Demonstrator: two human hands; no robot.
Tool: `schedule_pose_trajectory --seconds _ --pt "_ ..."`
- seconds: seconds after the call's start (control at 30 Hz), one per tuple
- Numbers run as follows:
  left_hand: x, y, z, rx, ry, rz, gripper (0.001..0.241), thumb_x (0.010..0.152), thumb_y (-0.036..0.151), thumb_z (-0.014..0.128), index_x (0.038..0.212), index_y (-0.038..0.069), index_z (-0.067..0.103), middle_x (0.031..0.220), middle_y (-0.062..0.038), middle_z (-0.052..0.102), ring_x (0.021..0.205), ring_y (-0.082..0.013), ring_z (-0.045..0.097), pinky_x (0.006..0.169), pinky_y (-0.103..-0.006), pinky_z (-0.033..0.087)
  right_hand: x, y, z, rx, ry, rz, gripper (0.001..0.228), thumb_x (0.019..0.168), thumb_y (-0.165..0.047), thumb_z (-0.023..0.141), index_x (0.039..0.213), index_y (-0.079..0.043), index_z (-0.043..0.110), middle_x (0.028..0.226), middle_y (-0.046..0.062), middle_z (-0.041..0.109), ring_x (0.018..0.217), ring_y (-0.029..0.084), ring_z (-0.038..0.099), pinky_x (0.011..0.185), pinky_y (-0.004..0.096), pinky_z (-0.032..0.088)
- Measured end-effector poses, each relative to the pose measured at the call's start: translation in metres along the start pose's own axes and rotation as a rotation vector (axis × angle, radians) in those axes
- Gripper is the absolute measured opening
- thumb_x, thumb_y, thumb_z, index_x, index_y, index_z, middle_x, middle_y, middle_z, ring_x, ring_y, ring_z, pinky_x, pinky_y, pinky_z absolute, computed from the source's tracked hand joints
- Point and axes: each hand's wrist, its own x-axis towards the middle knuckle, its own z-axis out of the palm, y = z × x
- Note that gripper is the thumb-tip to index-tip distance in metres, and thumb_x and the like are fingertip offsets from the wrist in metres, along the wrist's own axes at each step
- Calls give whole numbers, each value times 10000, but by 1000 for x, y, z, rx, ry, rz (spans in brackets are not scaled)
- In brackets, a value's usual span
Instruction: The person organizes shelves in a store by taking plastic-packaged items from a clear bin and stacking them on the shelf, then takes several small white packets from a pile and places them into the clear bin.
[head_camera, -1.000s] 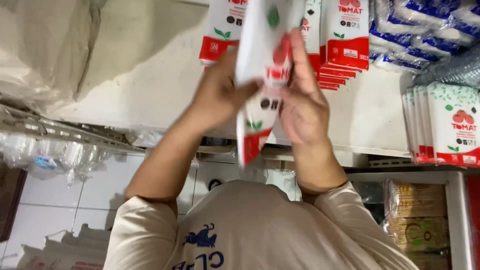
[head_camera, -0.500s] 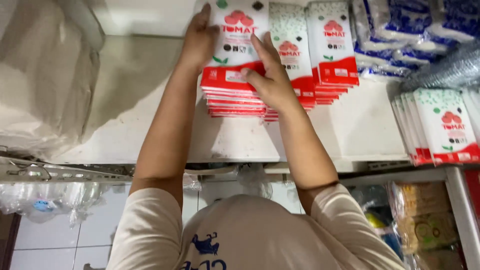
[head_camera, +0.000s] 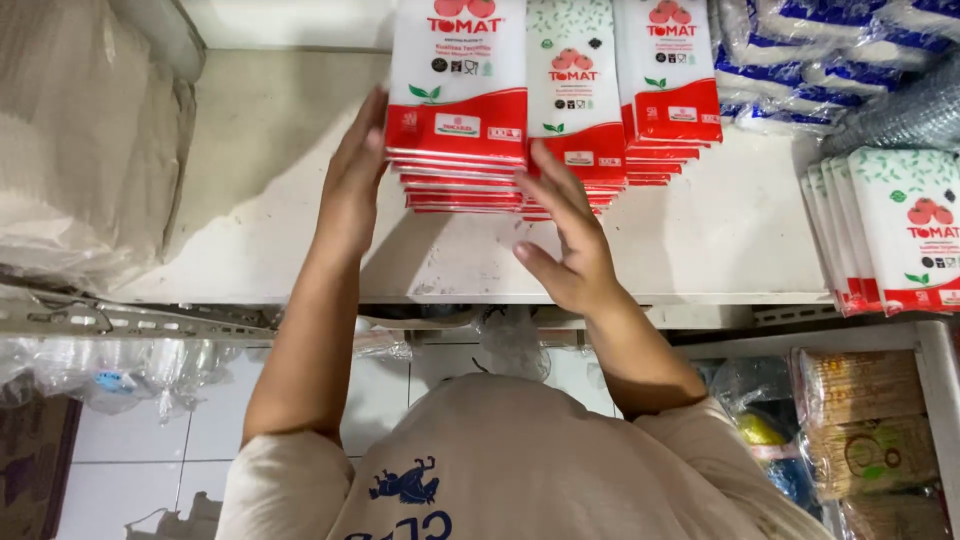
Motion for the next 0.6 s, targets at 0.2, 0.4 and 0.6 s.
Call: schedule_pose_trajectory --seconds 0.2,0.4,0.6 --pt "-102 1 34 139 217 59 678 1078 363 511 1632 36 299 1685 -187 371 1583 -321 340 1281 -459 287 -52 10 -27 405 -57 80 529 990 -10 607 1507 17 496 1617 168 454 1565 280 399 1310 432 323" --pt "-193 -19 90 122 362 68 574 1075 231 492 1601 37 369 1574 -171 513 1483 -285 468 1229 -415 353 -98 27 -53 555 -195 140 414 1021 17 576 1433 37 543 1448 163 600 1419 272 551 1245 424 421" --pt "-291 -51 158 46 573 -30 502 1077 217 481 1543 33 467 1440 -144 630 1335 -237 554 1167 -384 390 -145 44 -75 752 -416 238 363 992 9 595 1351 63 609 1329 156 663 1297 232 618 1166 398 461"
